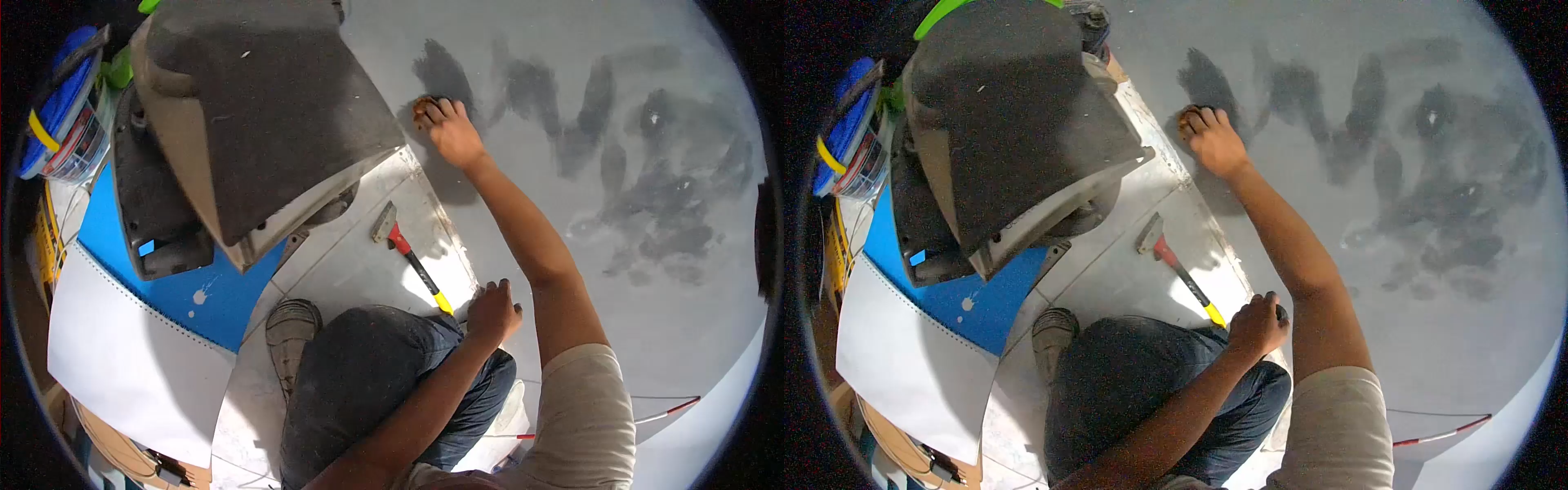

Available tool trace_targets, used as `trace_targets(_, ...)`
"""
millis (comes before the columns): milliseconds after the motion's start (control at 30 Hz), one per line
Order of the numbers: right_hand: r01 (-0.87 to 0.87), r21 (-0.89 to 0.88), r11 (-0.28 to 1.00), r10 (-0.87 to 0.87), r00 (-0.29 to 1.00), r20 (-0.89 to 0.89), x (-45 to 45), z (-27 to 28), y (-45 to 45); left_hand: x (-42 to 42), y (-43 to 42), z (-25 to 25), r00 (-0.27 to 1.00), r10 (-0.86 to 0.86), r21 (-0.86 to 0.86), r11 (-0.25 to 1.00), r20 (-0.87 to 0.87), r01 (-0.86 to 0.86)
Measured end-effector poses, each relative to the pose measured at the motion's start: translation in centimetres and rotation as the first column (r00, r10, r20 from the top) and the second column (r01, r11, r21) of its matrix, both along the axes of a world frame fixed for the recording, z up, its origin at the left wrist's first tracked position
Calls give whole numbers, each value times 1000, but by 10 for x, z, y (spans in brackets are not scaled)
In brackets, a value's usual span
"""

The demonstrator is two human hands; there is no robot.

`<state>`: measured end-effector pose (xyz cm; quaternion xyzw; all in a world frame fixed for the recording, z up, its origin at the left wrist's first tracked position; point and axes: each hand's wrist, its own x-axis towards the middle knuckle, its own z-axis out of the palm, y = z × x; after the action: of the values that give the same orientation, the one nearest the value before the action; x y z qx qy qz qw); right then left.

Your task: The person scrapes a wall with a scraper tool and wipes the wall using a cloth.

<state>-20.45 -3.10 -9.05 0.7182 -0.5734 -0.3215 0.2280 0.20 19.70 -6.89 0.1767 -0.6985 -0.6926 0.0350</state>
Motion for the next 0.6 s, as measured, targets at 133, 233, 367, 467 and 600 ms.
trace_targets(133, -135, -14, 991, 135, 988, 76, -9, -13, 66, -1, -11, 4, 999, 54, 23, 998, 5, -54)
trace_targets(233, -92, 165, 982, 91, 996, 13, -9, 1, 86, -8, 11, -4, 991, 112, 46, 993, -73, -109)
trace_targets(367, 24, 217, 976, -33, 999, 34, -1, 13, 21, 1, 15, -6, 999, 28, 46, 999, -46, -26)
trace_targets(467, -95, 92, 991, 91, 995, 44, 6, -2, 45, 1, 4, -4, 998, 17, 12, 1000, 53, -18)
trace_targets(600, -144, 226, 963, 129, 988, 80, -12, 5, 51, -8, -3, 3, 994, 107, 35, 994, -3, -106)
